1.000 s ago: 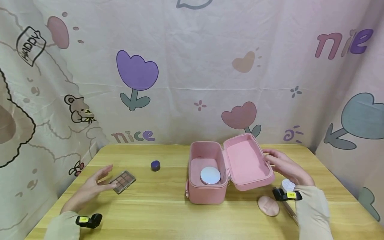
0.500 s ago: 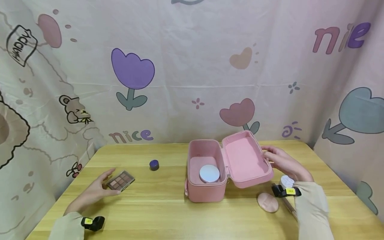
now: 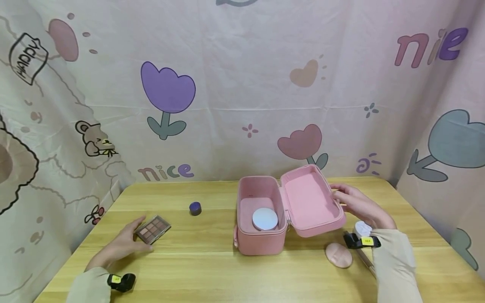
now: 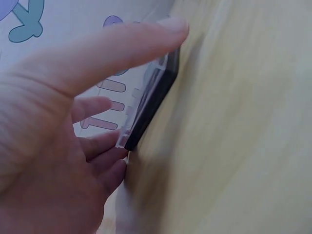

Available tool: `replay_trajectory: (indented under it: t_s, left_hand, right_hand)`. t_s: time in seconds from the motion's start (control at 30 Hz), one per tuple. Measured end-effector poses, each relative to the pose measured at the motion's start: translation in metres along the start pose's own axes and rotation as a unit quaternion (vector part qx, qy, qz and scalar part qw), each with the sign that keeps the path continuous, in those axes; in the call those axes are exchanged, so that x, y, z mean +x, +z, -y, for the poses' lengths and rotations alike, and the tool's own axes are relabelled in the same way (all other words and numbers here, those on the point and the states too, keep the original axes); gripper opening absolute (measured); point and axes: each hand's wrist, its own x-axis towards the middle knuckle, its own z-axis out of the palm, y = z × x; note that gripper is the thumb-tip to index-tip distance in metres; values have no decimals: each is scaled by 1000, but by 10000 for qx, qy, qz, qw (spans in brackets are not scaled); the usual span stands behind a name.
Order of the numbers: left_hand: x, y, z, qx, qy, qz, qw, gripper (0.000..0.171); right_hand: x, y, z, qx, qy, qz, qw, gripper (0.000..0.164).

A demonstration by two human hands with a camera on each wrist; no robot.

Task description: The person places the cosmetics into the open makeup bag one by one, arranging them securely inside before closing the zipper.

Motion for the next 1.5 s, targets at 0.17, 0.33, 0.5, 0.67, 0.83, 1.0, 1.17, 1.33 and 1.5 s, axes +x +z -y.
replay_trajectory:
  t_s: [0.17,0.33,0.5,0.67,0.83,1.0,1.17,1.33,1.5]
  left_hand:
    - [4,4,0,427,36,-155,9990,101]
    - [6,7,1,548,149,-300,9979,98]
    - [7,8,2,538,220,-313,9978,96]
    - [8,9,3,396,319,-363,9980,97]
    - [8,9,2,449,295,-395,9978,98]
    - [7,10,4,375,241,-476,9979,100]
    - [6,10,4,292,193,-511,9981,101]
    - [6,10,1,275,280,-531,9978,100]
    - [8,9,-3,366,282,-584,9972,95]
  right_hand:
    - [-1,0,-1,33,-49,11,10000,56]
    - [-1,0,-2,38,-77,16,10000,56]
    - [-1,0,-2,79,-92,13,9999,55]
    - [0,0,-1,106,-105,6,9999,55]
    - [0,0,-1,129,-134,27,9998,55]
    - [0,-1,-3,116,-134,47,9998,55]
    - [1,-1,-3,96,-130,48,9999,55]
    - [0,-1,-2,102,-121,34,9999,55]
    - [0,-1,-2,114,-145,38,9998,55]
